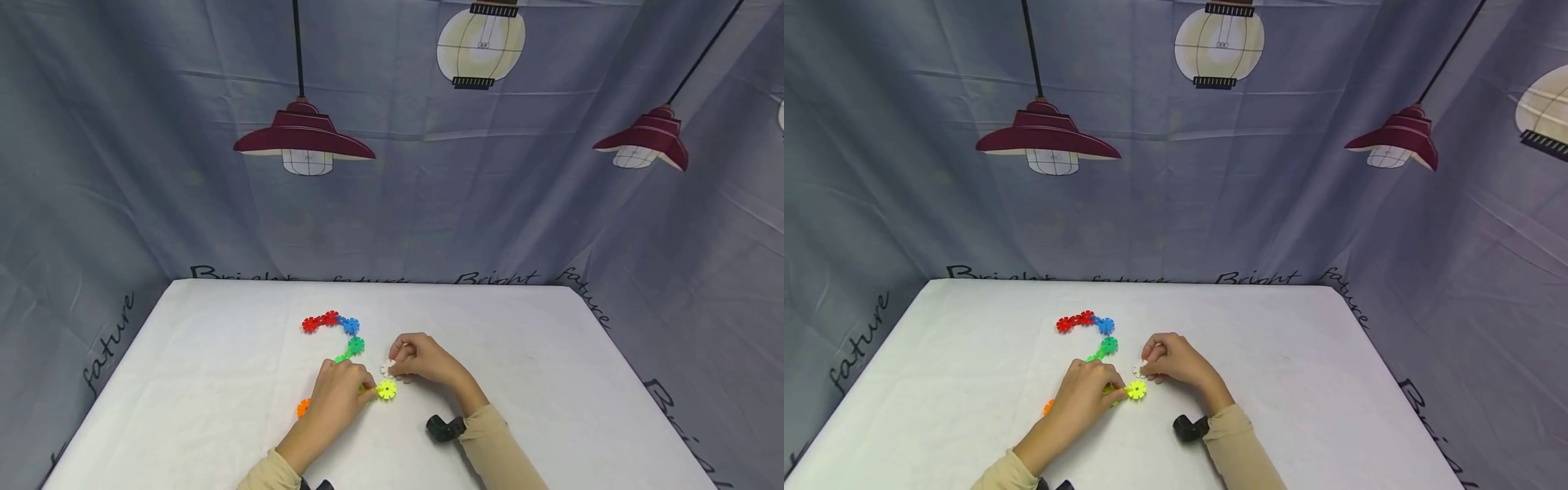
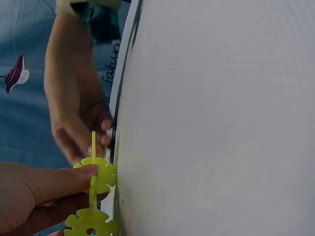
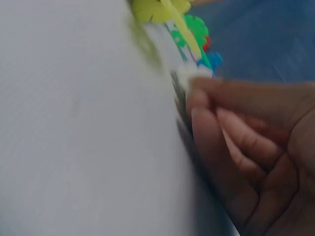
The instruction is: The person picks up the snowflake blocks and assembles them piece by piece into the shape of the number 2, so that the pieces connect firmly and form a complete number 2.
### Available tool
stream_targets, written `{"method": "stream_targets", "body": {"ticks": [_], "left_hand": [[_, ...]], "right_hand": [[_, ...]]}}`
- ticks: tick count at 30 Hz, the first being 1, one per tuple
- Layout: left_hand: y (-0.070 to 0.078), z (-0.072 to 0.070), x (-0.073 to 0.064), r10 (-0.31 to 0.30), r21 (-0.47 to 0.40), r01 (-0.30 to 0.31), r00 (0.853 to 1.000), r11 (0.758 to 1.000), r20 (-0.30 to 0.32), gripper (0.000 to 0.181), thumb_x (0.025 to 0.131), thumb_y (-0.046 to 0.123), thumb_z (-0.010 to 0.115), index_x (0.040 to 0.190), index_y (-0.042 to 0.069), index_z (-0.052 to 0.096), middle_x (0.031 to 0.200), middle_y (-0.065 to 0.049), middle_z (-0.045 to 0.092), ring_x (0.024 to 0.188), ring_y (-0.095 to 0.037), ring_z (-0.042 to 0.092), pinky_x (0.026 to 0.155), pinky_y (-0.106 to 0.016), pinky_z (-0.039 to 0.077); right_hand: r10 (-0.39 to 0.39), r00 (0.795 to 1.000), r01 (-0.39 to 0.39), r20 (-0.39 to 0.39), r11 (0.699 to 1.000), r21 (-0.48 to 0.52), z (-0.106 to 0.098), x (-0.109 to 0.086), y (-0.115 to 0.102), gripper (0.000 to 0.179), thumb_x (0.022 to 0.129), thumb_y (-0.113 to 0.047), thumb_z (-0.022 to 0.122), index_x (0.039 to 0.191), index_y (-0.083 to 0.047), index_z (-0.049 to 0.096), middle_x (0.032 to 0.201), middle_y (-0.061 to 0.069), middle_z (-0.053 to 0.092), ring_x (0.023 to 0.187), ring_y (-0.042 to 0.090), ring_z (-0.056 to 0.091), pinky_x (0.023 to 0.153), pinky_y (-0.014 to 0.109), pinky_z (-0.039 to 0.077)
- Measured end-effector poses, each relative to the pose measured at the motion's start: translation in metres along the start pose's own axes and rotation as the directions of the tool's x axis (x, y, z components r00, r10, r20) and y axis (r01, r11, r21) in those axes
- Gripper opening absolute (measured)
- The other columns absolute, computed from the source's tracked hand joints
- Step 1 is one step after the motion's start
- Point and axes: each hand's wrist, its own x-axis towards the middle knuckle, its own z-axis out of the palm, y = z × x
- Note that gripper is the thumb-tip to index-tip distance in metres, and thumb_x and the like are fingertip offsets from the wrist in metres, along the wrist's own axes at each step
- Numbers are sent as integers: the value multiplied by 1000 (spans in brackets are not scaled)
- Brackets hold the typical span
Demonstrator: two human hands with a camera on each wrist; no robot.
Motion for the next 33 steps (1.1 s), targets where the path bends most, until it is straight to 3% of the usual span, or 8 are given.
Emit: {"method": "stream_targets", "body": {"ticks": [3,6,15,18,22,28,33], "left_hand": [[0,0,0,-4,-10,4,1000,1000,3,10,76,23,91,77,19,82,80,9,77,79,-12,65,71,-30,33],[-2,0,0,-9,-10,9,1000,1000,-8,10,76,23,91,77,19,82,80,9,77,79,-12,65,72,-30,33],[-3,1,0,-21,-16,21,999,1000,-24,10,75,23,91,77,20,82,80,10,77,79,-10,65,73,-29,33],[-2,2,-1,-18,-18,18,1000,1000,-20,10,75,22,91,77,20,82,80,10,77,79,-10,65,73,-30,33],[0,3,0,-10,-18,10,1000,1000,-17,10,75,23,91,77,20,82,80,9,77,79,-11,64,73,-30,32],[2,3,1,-9,-18,9,1000,1000,-6,9,76,23,91,78,19,82,80,9,77,80,-11,64,74,-30,31],[1,3,1,-3,-4,3,1000,1000,-12,10,76,23,91,77,19,82,77,10,75,80,-11,66,73,-30,30]], "right_hand": [[21,999,-23,35,997,70,-5,-18,13,17,89,-7,79,102,1,72,78,4,73,63,11,68,60,25,60],[11,999,-13,32,997,78,-6,-30,19,16,89,-9,80,100,0,75,81,5,74,67,12,71,62,25,61],[-78,992,67,-94,991,-116,2,-42,14,8,86,-20,85,88,-15,79,81,0,75,64,9,64,54,24,53],[-93,990,73,-104,981,-182,3,-44,10,5,87,-22,84,86,-19,80,81,-4,75,66,7,64,54,24,53],[-148,984,114,-98,951,-287,4,-47,5,4,87,-22,84,85,-21,80,81,-9,76,70,1,64,59,22,55],[-269,959,207,-91,880,-428,10,-50,-4,4,87,-17,83,85,-15,80,82,-8,77,72,-5,65,69,19,56],[-291,953,226,-85,868,-443,14,-49,-6,3,88,-16,82,86,-15,80,82,-7,78,72,-6,64,68,18,56]]}}
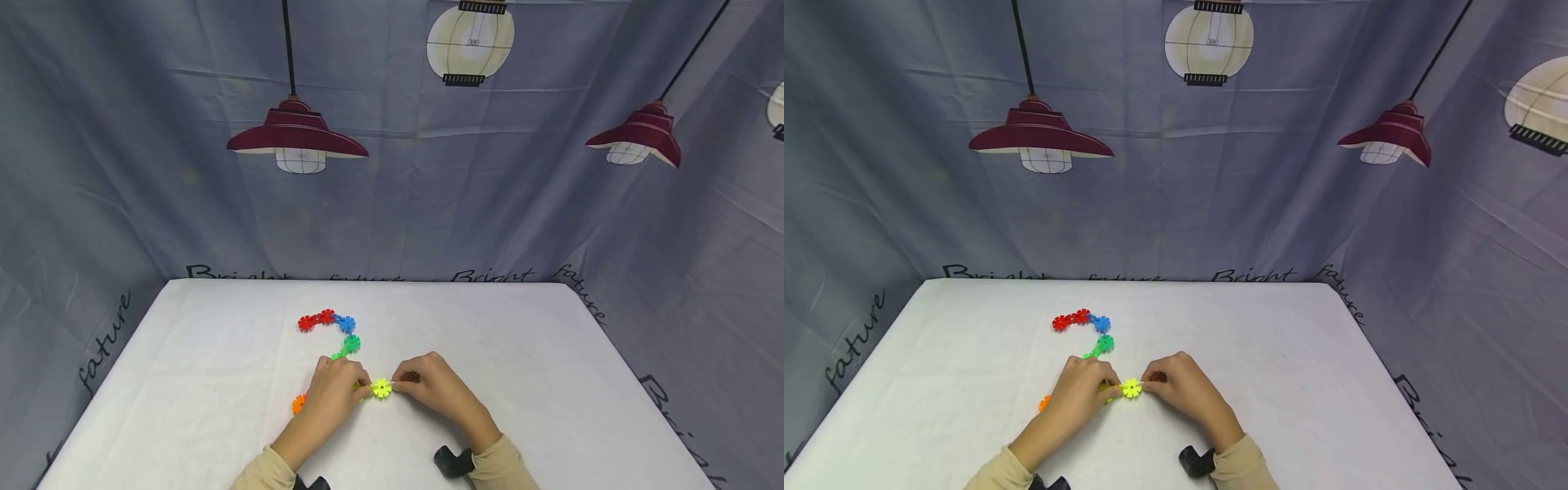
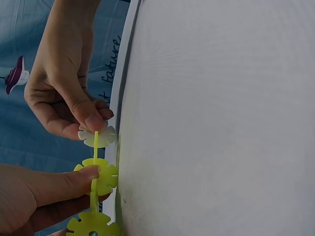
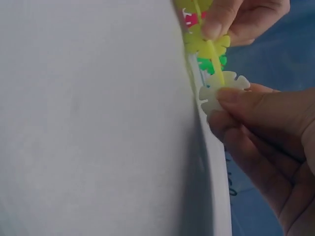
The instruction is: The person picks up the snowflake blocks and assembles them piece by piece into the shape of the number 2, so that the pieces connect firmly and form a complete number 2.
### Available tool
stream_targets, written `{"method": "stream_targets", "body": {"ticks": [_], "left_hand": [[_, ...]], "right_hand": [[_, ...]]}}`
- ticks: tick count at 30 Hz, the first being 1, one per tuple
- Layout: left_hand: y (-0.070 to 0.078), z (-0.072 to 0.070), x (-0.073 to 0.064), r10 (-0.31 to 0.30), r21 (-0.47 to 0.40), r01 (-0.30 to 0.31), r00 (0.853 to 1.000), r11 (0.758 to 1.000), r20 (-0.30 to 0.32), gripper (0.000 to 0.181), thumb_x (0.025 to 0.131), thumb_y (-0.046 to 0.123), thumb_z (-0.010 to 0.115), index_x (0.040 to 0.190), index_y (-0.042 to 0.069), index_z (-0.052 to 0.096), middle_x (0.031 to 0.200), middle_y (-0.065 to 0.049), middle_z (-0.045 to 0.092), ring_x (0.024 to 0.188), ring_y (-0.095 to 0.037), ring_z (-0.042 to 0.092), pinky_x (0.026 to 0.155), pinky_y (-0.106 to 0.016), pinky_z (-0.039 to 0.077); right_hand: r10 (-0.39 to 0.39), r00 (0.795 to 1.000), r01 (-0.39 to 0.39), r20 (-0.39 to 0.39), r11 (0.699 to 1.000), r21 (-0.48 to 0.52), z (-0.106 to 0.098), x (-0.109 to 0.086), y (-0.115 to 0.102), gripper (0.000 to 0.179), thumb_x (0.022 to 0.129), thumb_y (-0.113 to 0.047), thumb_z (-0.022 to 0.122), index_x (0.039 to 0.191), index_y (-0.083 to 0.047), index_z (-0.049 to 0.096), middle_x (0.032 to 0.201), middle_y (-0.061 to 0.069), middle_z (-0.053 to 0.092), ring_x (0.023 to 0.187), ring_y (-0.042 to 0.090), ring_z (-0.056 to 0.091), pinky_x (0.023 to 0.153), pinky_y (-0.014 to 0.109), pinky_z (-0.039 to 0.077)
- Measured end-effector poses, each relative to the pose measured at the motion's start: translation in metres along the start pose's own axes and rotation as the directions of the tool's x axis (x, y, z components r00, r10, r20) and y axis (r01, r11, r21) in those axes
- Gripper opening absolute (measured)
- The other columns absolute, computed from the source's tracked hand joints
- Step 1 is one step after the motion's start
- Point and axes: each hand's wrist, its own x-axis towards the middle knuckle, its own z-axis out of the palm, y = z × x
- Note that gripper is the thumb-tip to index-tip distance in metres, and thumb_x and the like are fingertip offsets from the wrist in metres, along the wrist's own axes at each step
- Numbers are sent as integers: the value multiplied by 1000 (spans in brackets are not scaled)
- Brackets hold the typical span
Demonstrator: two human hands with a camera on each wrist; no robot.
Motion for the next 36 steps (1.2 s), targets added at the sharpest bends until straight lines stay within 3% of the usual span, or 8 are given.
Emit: {"method": "stream_targets", "body": {"ticks": [5,11,14,17,21,24,29,36], "left_hand": [[-2,0,1,13,-6,-13,1000,1000,3,10,75,23,91,75,20,81,79,10,76,80,-10,65,74,-30,30],[-6,-6,5,66,-34,-65,997,997,49,25,71,32,94,86,18,82,86,7,78,86,-12,68,77,-32,37],[-10,-19,9,76,-84,-69,994,994,84,41,67,39,96,97,16,81,96,5,77,95,-17,68,82,-37,48],[-18,-37,7,-23,-138,48,983,989,180,67,63,35,100,121,15,73,119,0,71,113,-24,64,94,-48,54],[-33,-50,-4,-174,-124,230,919,965,354,102,59,23,101,148,15,52,145,-11,54,135,-33,51,109,-59,48],[-38,-48,-11,-174,-152,251,903,956,393,94,64,14,98,146,10,53,149,-17,53,138,-39,50,112,-62,45],[-34,-38,-13,-76,-238,171,930,956,361,72,70,3,91,135,5,62,137,-13,64,125,-35,58,107,-61,49],[-15,-30,-12,-16,-257,126,920,958,391,68,73,9,91,135,6,63,134,-9,66,123,-33,59,103,-58,53]], "right_hand": [[39,999,-39,26,999,2,-1,-1,2,8,86,-17,85,89,-17,78,81,-9,75,70,-5,62,66,18,54],[56,985,-73,162,992,100,5,-6,3,50,82,-28,89,126,-18,68,102,-8,69,65,-3,55,63,18,51],[40,985,-57,166,994,95,11,-6,1,42,86,-32,85,124,-20,71,99,-9,68,64,-5,51,63,17,49],[49,987,-62,155,995,83,12,-7,0,28,87,-29,84,113,-20,76,92,-12,68,64,-5,49,61,16,47],[85,983,-99,160,992,80,7,-16,2,27,84,-31,87,108,-23,77,87,-14,67,63,-4,48,60,17,47],[96,982,-111,165,990,85,3,-24,3,27,84,-32,87,107,-25,77,86,-15,67,62,-4,47,60,17,46],[95,982,-113,160,988,105,-4,-38,8,25,84,-33,87,106,-26,77,86,-14,67,61,-5,47,60,17,47],[115,981,-135,155,983,125,-16,-58,19,27,83,-35,87,107,-27,77,86,-14,69,62,-4,50,59,19,50]]}}
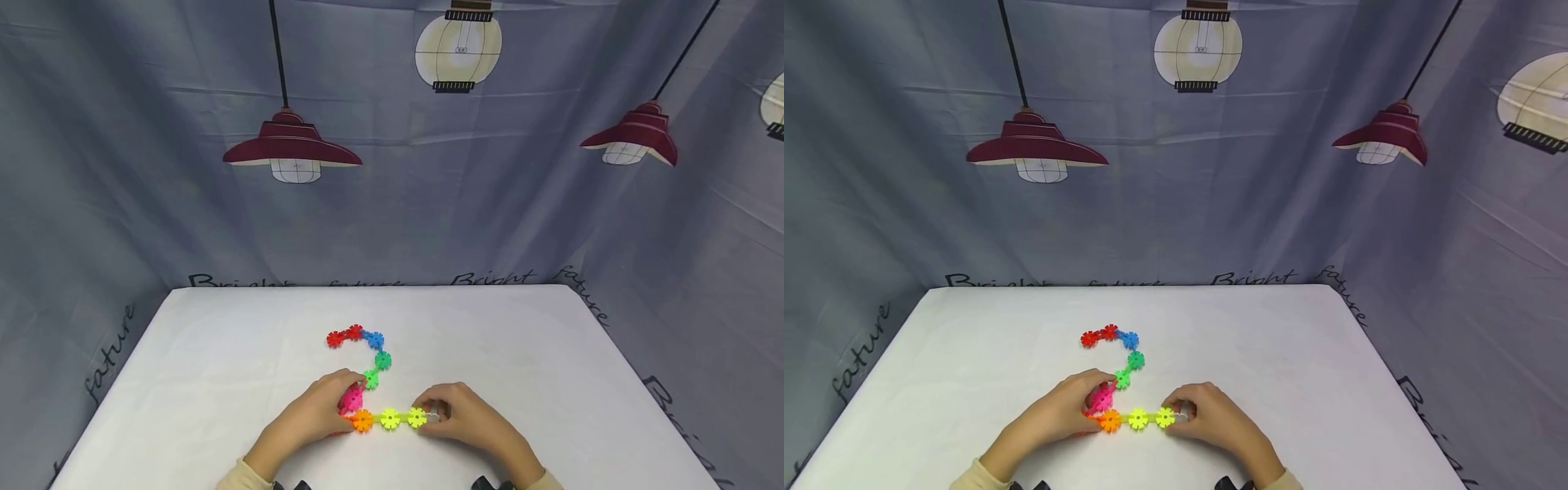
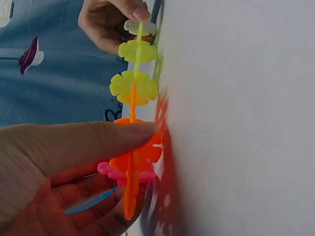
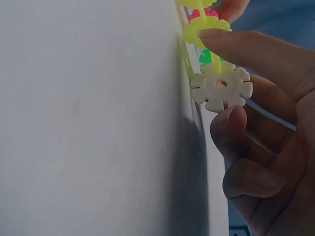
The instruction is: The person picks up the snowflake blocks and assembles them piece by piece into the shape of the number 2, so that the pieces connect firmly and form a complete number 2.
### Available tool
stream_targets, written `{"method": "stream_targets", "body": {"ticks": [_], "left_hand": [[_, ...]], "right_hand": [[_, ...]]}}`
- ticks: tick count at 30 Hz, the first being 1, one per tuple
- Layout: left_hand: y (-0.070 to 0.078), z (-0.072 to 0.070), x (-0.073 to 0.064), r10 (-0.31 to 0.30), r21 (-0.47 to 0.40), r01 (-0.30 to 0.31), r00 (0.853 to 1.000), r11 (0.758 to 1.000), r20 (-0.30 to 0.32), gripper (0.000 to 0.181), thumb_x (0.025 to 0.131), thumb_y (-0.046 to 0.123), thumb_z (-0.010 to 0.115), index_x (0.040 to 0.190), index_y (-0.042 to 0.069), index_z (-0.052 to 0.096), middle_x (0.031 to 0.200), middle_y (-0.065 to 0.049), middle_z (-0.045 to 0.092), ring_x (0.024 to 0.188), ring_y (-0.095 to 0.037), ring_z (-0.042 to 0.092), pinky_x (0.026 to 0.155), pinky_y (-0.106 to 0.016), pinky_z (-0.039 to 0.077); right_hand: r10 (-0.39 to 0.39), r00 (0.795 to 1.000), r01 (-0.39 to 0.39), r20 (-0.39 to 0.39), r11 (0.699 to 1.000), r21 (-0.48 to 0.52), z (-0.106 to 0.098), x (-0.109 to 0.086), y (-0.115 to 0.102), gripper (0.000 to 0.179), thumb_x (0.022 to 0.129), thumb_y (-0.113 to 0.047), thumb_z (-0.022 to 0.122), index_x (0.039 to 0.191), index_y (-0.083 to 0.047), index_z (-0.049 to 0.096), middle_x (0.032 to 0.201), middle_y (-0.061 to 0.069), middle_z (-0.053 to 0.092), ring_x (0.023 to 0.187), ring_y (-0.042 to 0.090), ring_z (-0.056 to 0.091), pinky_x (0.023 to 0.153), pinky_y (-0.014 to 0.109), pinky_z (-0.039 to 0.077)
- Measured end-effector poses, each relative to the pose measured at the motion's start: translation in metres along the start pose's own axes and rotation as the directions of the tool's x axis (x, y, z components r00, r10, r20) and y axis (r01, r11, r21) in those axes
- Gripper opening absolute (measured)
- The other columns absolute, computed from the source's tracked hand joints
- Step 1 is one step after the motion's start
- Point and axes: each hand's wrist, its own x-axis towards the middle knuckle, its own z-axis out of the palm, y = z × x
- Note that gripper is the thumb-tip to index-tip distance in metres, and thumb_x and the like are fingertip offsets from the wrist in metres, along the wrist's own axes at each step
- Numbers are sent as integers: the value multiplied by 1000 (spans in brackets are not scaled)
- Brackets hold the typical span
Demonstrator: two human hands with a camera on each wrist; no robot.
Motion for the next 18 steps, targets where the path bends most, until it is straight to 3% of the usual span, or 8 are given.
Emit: {"method": "stream_targets", "body": {"ticks": [8,15,18], "left_hand": [[1,3,-3,-16,13,17,1000,1000,-23,66,75,10,90,135,8,64,137,-9,65,127,-34,59,107,-59,49],[-4,3,-8,12,4,-11,998,1000,-55,63,74,6,90,132,11,66,129,-7,68,118,-31,60,101,-58,53],[-5,4,-7,7,-6,-7,998,1000,-60,61,74,8,90,131,11,66,126,-5,68,116,-29,61,99,-55,54]], "right_hand": [[2,1000,-2,-10,1000,9,1,-2,0,28,84,-35,86,109,-26,77,90,-15,69,62,-5,48,59,18,49],[15,1000,-15,1,1000,2,3,0,-4,29,84,-35,86,110,-24,78,83,-13,67,60,-5,46,58,18,47],[22,1000,-22,-14,1000,-16,4,0,-3,31,84,-34,87,111,-23,78,87,-14,69,61,-5,48,59,18,48]]}}
